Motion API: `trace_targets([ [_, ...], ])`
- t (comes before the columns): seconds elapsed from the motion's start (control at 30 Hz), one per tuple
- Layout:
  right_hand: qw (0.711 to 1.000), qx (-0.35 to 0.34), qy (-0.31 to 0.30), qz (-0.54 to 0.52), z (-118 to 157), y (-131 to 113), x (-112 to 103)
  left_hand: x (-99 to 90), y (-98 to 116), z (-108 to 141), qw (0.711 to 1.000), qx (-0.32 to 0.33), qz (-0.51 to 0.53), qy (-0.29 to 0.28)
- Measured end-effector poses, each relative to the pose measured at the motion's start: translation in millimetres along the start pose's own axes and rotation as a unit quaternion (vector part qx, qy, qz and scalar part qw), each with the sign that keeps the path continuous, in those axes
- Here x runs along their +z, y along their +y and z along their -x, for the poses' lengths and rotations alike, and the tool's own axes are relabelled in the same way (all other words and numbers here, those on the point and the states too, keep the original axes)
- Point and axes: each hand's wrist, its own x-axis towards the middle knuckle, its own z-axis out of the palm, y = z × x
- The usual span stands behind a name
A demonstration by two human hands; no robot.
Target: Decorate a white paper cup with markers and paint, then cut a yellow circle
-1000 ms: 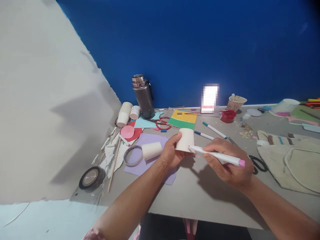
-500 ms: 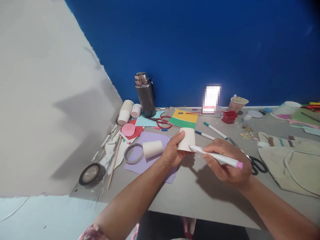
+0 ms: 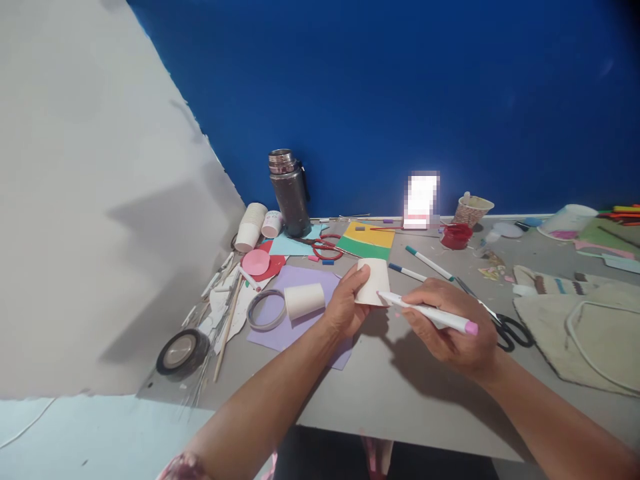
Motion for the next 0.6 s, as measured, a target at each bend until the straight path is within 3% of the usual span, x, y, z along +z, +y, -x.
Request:
trace_targets([
  [0.6, 0.999, -0.037, -0.014, -0.032, 3.7, 1.0, 1.6, 2.0, -0.1, 0.5, 1.0, 0.007, 0.006, 0.003],
])
